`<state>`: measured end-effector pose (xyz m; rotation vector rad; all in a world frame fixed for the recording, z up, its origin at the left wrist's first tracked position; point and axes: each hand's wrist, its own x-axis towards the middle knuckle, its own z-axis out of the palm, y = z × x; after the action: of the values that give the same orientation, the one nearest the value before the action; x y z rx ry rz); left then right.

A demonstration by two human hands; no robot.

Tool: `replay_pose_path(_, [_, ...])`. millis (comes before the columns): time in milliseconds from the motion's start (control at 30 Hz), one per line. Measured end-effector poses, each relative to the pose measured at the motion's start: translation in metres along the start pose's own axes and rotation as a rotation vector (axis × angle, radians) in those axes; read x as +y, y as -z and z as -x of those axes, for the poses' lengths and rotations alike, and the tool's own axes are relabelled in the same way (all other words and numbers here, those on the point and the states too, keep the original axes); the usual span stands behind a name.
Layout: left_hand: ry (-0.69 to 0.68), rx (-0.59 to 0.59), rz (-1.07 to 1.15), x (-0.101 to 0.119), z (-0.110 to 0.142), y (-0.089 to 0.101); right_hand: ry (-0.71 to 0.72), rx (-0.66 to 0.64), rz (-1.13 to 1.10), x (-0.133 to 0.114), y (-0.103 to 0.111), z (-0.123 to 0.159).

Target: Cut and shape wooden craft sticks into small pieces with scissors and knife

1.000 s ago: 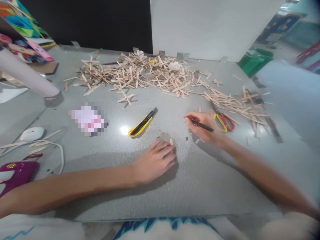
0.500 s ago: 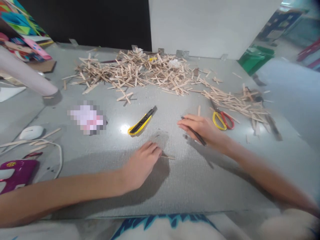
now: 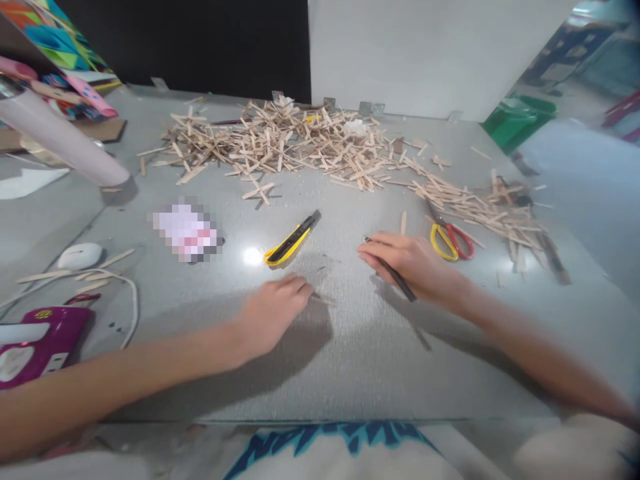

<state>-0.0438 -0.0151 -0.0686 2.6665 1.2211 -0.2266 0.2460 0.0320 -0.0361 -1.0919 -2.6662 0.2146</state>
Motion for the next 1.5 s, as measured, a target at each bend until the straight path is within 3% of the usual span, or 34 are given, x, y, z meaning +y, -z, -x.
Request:
replay_pose_path(233, [-0.032, 0.073, -0.019, -0.037, -0.088, 0.02, -0.009, 0.078, -0.095, -0.002, 0.007, 0.002])
replay_pose_path(533, [0.188, 0.142, 0.048, -0.092, -0.16, 0.046, -0.05, 0.196, -0.052, 0.005, 0.023, 0.011])
replay_pose_path(600, [0.2, 0.158, 0.074, -0.092, -0.165, 0.051, -0.067, 0.283, -0.031, 0.007, 0.03, 0.013])
replay_pose_path(667, [0.159, 0.174, 0.102, -0.079, -0.162, 0.051, -0.093, 0.382, -0.009, 0.007, 0.036, 0.015])
replay_pose_path(767, [-0.009, 0.149, 0.16, -0.034, -0.143, 0.038, -0.143, 0.497, 0.046, 0.007, 0.045, 0.016])
replay_pose_path(867, [-0.216, 0.064, 0.212, 0.014, -0.123, 0.019, -0.17, 0.532, 0.082, 0.006, 0.051, 0.018])
replay_pose_path(933, [-0.25, 0.058, 0.203, 0.03, -0.122, 0.012, -0.174, 0.533, 0.075, 0.006, 0.054, 0.018])
replay_pose_path(1033, [-0.143, 0.106, 0.162, 0.018, -0.146, 0.014, -0.178, 0.522, 0.067, 0.007, 0.055, 0.019])
replay_pose_path(1200, [0.107, 0.19, 0.119, -0.055, -0.202, 0.043, -0.193, 0.524, 0.069, 0.006, 0.055, 0.021])
replay_pose_path(1300, [0.199, 0.24, 0.133, -0.086, -0.216, 0.058, -0.211, 0.529, 0.067, 0.005, 0.055, 0.021])
replay_pose_path(1400, [0.217, 0.271, 0.164, -0.089, -0.211, 0.061, -0.219, 0.537, 0.041, 0.005, 0.056, 0.022])
replay_pose_path(1500, [0.122, 0.274, 0.218, -0.063, -0.191, 0.054, -0.203, 0.526, 0.049, 0.005, 0.057, 0.021])
